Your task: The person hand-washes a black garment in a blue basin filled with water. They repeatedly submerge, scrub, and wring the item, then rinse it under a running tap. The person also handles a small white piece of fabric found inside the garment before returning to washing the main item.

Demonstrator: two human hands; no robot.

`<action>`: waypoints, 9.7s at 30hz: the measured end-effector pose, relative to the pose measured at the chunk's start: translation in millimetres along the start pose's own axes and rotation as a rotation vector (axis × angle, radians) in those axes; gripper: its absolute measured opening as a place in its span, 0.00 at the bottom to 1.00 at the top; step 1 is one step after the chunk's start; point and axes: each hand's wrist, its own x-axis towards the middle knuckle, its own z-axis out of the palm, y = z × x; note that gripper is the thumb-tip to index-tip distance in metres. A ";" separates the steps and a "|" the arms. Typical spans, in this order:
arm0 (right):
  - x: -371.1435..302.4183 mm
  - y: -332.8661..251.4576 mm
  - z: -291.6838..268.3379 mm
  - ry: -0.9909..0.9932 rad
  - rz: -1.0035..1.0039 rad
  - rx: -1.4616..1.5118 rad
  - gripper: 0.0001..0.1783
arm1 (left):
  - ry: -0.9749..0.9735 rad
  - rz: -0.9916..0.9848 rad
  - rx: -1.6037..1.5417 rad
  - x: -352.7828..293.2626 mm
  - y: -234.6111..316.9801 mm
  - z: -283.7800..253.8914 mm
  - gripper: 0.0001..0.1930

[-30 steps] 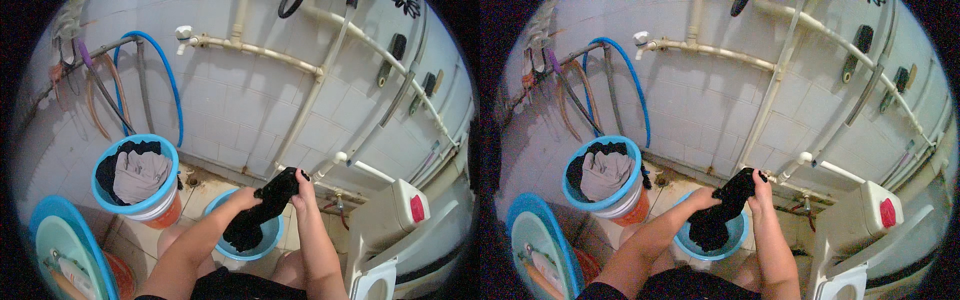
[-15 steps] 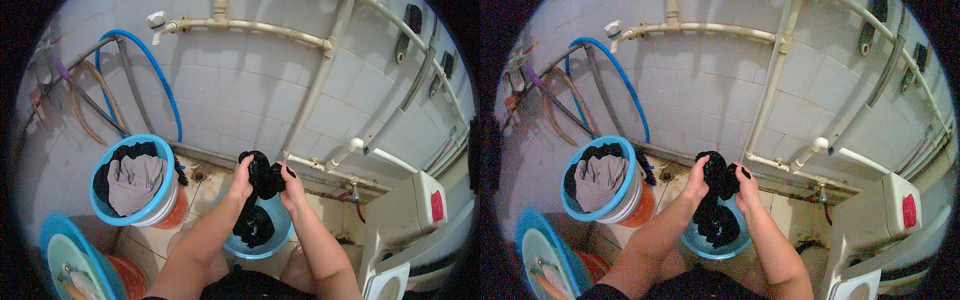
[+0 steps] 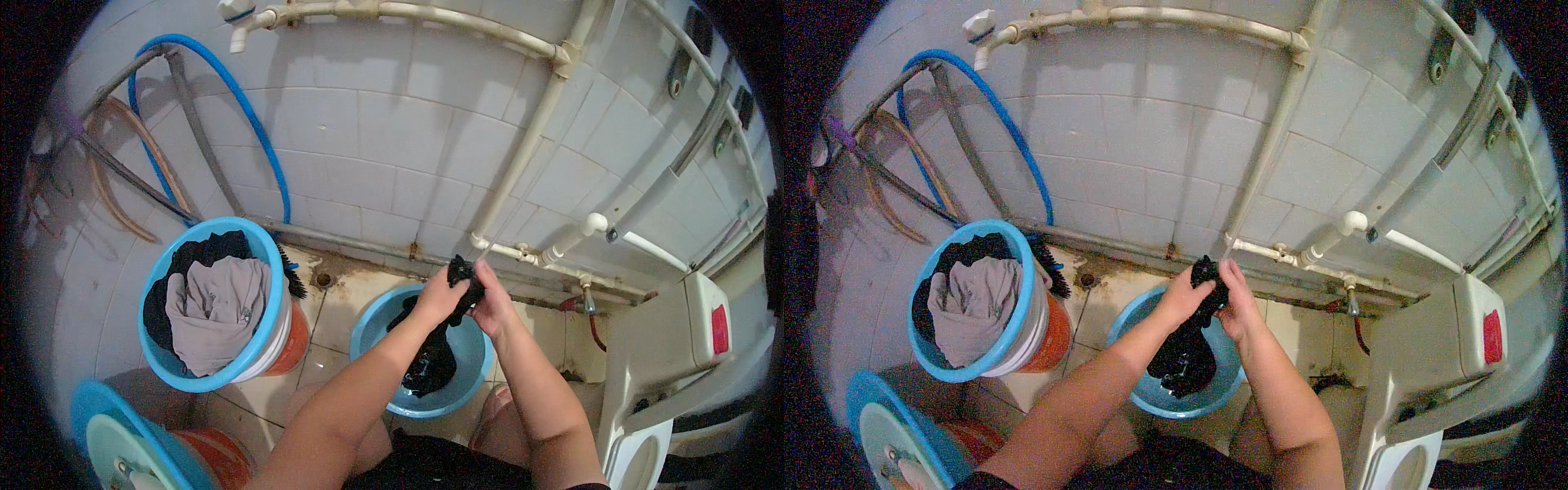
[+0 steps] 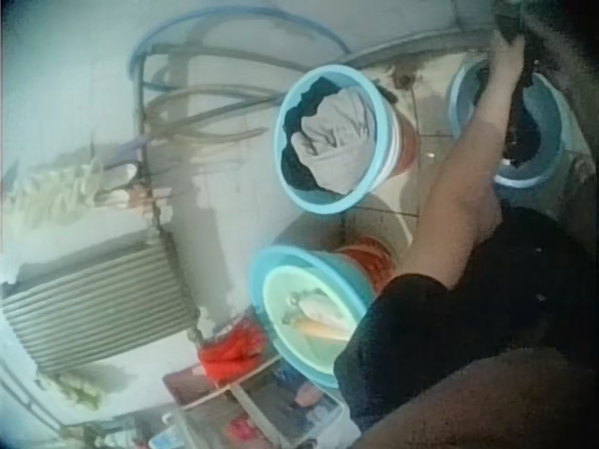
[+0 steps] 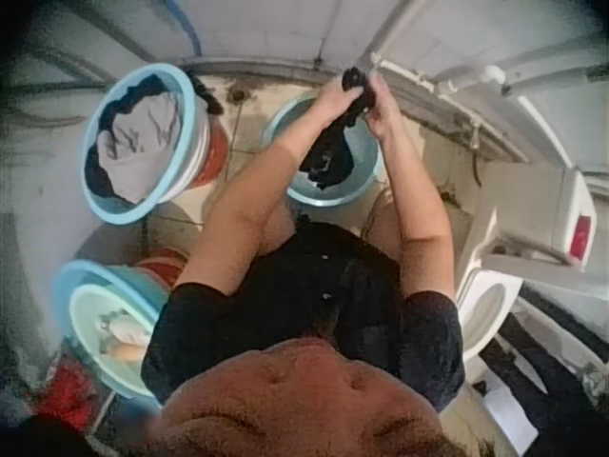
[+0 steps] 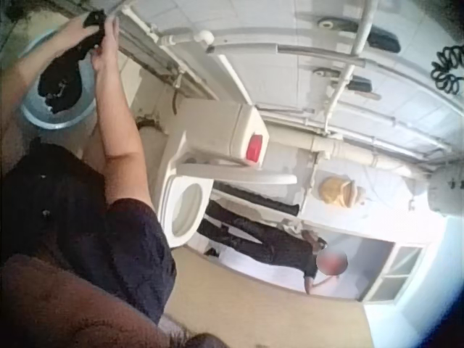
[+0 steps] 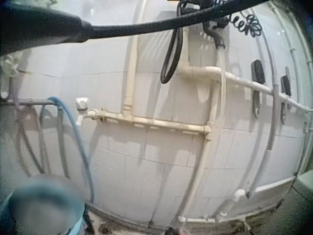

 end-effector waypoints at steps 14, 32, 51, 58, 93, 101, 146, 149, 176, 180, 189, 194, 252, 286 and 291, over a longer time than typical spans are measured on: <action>-31.7 -4.6 -18.3 0.170 -0.301 0.137 0.16 | -0.298 0.097 0.557 -37.5 36.4 -23.1 0.23; -72.4 -64.5 -43.8 0.130 -0.338 0.350 0.21 | 0.233 0.043 -0.462 -25.9 58.4 -67.0 0.14; -82.3 -95.2 -57.0 0.084 -0.368 0.488 0.21 | -0.365 -0.090 1.273 -75.2 61.7 -65.2 0.20; -82.1 -103.0 -71.3 0.052 -0.412 0.540 0.24 | 0.022 -0.359 0.223 -44.8 15.3 -119.2 0.18; -63.1 -71.2 -14.8 0.054 -0.337 0.435 0.18 | -0.284 0.215 -0.143 -35.6 133.9 -31.7 0.43; -101.9 -64.4 2.0 -0.365 -0.538 -0.236 0.22 | -0.195 0.231 0.132 -59.3 137.0 -1.5 0.33; -42.2 -46.0 2.5 -0.120 -0.280 -0.371 0.25 | -0.381 -0.077 0.979 -62.3 93.2 -126.2 0.29; -53.7 -41.5 15.6 -0.155 -0.385 -0.567 0.30 | -0.404 0.160 0.791 -59.8 85.5 -106.3 0.41; -33.1 -8.9 -49.5 -0.233 -0.243 -0.768 0.16 | -0.012 0.131 -0.659 -59.5 152.3 -48.6 0.27; -5.2 -24.4 -67.6 0.051 -0.266 -0.315 0.14 | -0.084 0.014 -0.389 -55.3 141.2 -68.6 0.22; -41.7 -38.0 -19.8 0.021 -0.615 -0.963 0.18 | -0.421 0.102 0.475 -49.4 81.5 -45.1 0.52; -56.5 -43.5 0.3 -0.024 -0.676 -0.886 0.18 | -0.286 0.315 0.244 -54.7 84.1 -14.6 0.46; -40.6 -51.9 -44.5 0.001 0.114 0.550 0.05 | -0.320 -0.266 0.225 -79.7 29.2 -18.5 0.19; -79.9 -1.9 -26.4 -0.052 -0.012 -0.197 0.16 | -0.145 -0.436 -1.019 -69.5 77.2 -49.8 0.08; -59.6 3.3 -35.3 -0.023 0.121 0.006 0.16 | -0.126 -0.489 -0.489 -81.8 76.5 -35.3 0.33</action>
